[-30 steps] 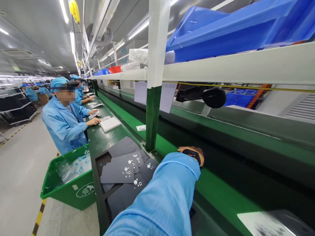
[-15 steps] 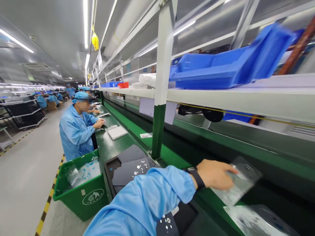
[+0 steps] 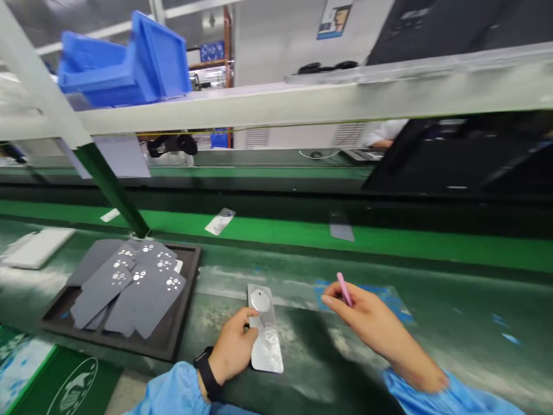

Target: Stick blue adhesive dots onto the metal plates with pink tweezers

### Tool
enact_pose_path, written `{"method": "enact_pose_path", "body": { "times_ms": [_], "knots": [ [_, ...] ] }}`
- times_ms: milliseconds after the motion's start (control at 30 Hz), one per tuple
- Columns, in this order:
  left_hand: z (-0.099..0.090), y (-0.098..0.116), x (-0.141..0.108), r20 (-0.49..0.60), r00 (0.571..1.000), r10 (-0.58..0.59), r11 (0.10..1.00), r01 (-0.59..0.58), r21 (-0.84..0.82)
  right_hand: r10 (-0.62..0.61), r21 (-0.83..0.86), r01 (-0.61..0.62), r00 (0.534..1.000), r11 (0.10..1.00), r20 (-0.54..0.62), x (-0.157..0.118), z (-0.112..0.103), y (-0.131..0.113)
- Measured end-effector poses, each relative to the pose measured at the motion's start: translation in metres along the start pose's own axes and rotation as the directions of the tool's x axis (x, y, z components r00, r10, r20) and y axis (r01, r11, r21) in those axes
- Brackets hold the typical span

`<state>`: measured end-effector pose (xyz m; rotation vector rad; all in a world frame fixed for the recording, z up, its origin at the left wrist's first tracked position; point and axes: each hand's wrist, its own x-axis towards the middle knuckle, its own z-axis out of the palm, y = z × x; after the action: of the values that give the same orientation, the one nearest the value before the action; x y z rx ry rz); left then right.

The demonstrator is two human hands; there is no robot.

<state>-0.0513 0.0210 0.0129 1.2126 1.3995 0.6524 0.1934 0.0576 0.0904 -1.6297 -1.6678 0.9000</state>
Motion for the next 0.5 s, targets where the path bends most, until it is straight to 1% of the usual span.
{"method": "enact_pose_path", "body": {
  "times_ms": [67, 100, 200, 267, 300, 333, 367, 400, 433, 467, 500],
  "knots": [
    [0.000, 0.003, -0.008, 0.015, 0.999, 0.028, 0.978, -0.031, 0.205, 0.025, 0.031, -0.025, 1.000, 0.999, 0.004, -0.004, -0.001, 0.001],
    [-0.002, 0.007, -0.011, 0.017, 0.999, 0.047, 0.947, -0.050, 0.318, 0.036, 0.039, -0.036, 0.999, 0.999, -0.001, -0.006, -0.001, 0.004],
    [-0.009, 0.019, -0.021, 0.028, 0.995, 0.095, 0.797, -0.092, 0.597, 0.098, 0.088, -0.098, 0.995, 0.991, 0.009, -0.011, -0.005, 0.018],
    [-0.013, 0.025, -0.026, 0.040, 0.994, 0.104, 0.720, -0.102, 0.686, 0.142, 0.138, -0.144, 0.990, 0.980, 0.024, -0.013, -0.007, 0.028],
    [-0.016, 0.028, -0.029, 0.049, 0.992, 0.114, 0.709, -0.116, 0.695, 0.150, 0.147, -0.154, 0.988, 0.977, 0.037, -0.013, -0.007, 0.031],
    [-0.017, 0.031, -0.033, 0.061, 0.988, 0.143, 0.720, -0.147, 0.678, 0.143, 0.138, -0.149, 0.988, 0.979, 0.052, -0.014, -0.005, 0.032],
    [-0.018, 0.035, -0.038, 0.075, 0.978, 0.194, 0.746, -0.197, 0.636, 0.119, 0.111, -0.127, 0.990, 0.986, 0.074, -0.014, -0.001, 0.031],
    [-0.019, 0.040, -0.044, 0.091, 0.959, 0.267, 0.775, -0.270, 0.572, 0.080, 0.072, -0.088, 0.991, 0.994, 0.110, -0.015, 0.005, 0.028],
    [-0.018, 0.046, -0.052, 0.106, 0.928, 0.357, 0.790, -0.361, 0.495, 0.028, 0.030, -0.034, 0.986, 0.999, 0.162, -0.015, 0.013, 0.023],
    [-0.017, 0.053, -0.061, 0.109, 0.884, 0.454, 0.788, -0.455, 0.415, -0.029, -0.003, 0.031, 0.974, 1.000, 0.225, -0.015, 0.022, 0.017],
    [-0.014, 0.060, -0.071, 0.110, 0.824, 0.556, 0.758, -0.557, 0.339, -0.082, -0.025, 0.093, 0.954, 0.995, 0.287, -0.014, 0.030, 0.010]
  ]
}}
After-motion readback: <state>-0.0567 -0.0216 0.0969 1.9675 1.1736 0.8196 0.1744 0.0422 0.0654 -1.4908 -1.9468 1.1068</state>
